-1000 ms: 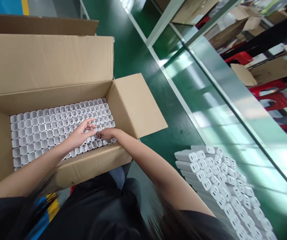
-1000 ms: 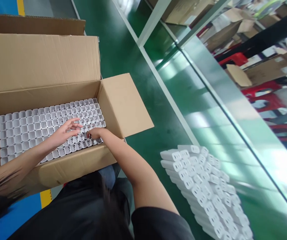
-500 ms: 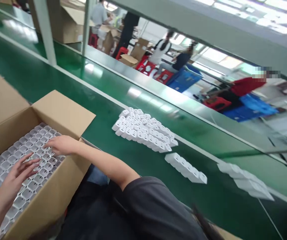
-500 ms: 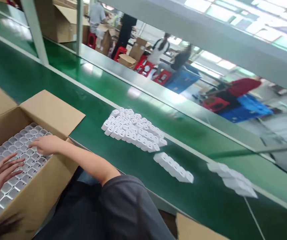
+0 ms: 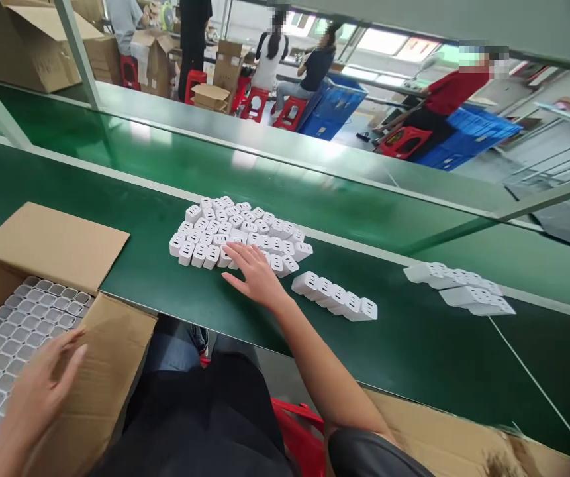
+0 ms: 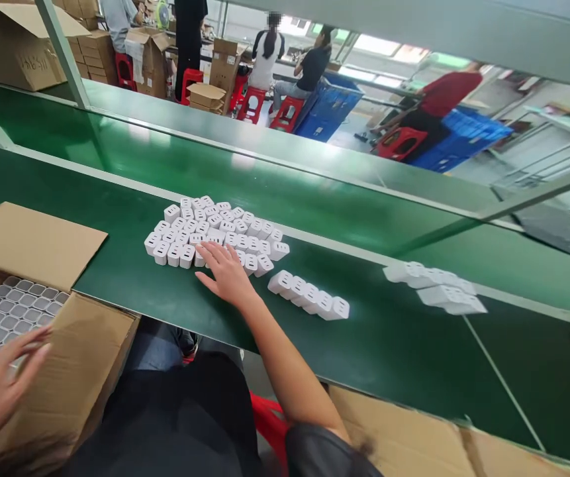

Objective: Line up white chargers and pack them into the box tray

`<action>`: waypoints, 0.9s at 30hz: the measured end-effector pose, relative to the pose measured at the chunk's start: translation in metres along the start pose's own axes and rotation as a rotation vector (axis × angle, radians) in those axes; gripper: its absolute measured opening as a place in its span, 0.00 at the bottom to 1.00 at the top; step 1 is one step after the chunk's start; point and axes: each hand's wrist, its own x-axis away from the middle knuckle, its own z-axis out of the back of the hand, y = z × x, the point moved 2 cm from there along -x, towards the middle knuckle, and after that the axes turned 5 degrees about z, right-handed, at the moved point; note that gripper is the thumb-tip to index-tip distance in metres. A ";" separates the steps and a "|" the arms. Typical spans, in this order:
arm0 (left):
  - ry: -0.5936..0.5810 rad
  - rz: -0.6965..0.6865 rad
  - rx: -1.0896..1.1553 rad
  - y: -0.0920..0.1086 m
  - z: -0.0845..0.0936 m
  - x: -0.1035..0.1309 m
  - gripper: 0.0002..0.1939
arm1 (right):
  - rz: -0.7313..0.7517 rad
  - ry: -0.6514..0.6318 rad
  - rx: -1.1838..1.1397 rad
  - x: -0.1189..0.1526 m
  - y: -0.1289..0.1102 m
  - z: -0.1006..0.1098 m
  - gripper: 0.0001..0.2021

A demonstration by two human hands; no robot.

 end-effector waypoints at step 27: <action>0.128 -0.517 -0.090 0.165 -0.114 -0.111 0.33 | 0.188 0.267 -0.263 -0.002 -0.042 -0.012 0.18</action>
